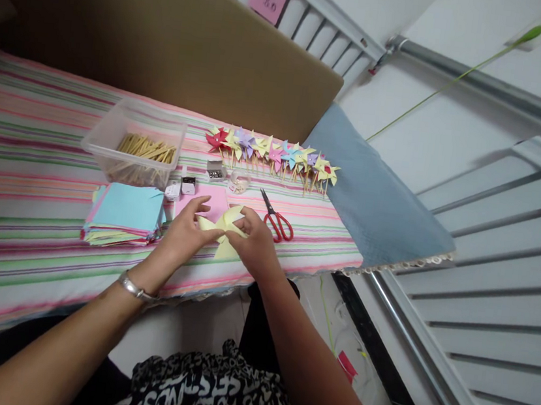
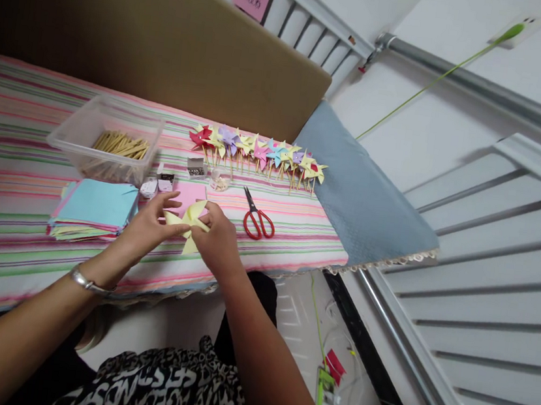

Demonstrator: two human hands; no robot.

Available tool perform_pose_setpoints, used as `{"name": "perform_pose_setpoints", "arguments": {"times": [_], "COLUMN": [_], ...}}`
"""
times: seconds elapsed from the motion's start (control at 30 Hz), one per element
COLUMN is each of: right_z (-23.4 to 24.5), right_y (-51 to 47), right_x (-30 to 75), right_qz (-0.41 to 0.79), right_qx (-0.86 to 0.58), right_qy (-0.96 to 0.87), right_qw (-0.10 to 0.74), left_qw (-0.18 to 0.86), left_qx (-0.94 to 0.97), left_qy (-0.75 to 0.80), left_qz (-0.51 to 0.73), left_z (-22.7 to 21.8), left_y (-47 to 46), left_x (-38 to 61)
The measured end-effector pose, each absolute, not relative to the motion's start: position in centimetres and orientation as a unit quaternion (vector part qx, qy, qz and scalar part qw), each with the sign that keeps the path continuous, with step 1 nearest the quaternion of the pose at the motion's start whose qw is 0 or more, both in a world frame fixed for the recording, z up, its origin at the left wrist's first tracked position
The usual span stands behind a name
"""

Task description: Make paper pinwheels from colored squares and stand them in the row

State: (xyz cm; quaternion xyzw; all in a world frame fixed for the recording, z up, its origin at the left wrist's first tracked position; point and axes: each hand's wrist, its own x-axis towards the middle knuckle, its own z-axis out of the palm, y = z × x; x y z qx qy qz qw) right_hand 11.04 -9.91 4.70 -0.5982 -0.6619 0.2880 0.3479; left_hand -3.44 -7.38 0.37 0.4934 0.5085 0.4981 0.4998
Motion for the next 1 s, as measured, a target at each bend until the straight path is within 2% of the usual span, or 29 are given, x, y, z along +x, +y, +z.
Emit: {"name": "perform_pose_setpoints", "arguments": {"times": [0.07,0.27,0.47,0.6,0.7,0.8,0.87,1.0], "right_z": [4.5,3.7,3.1,2.9,2.7,2.5,2.4,2.4], "right_y": [-9.9,-10.0,-9.8,-9.8,-10.5,-11.5,-12.1,-12.4], "right_x": [10.7,10.0,9.1,9.2,10.0,10.8,11.2,11.5], "right_qz": [0.295,0.309,0.446,0.466,0.371,0.187,0.091,0.023], "right_qx": [-0.592,-0.579,-0.528,-0.538,-0.551,-0.513,-0.477,-0.465], "right_qy": [-0.645,-0.594,-0.479,-0.468,-0.550,-0.680,-0.752,-0.797], "right_qw": [0.383,0.465,0.542,0.523,0.506,0.490,0.445,0.385], "left_qw": [0.528,0.703,0.719,0.708,0.693,0.687,0.687,0.692], "left_qx": [0.457,0.340,0.296,0.283,0.271,0.269,0.273,0.289], "left_qy": [0.508,0.405,0.369,0.392,0.410,0.420,0.422,0.417], "left_qz": [0.505,0.475,0.510,0.515,0.527,0.528,0.524,0.513], "left_z": [0.5,0.5,0.7,1.5,2.2,2.7,2.8,2.4], "left_y": [-7.6,-8.1,-8.1,-7.7,-7.3,-7.0,-7.0,-7.1], "left_x": [-3.3,-2.7,-2.5,-3.2,-4.0,-4.6,-4.8,-4.7]}}
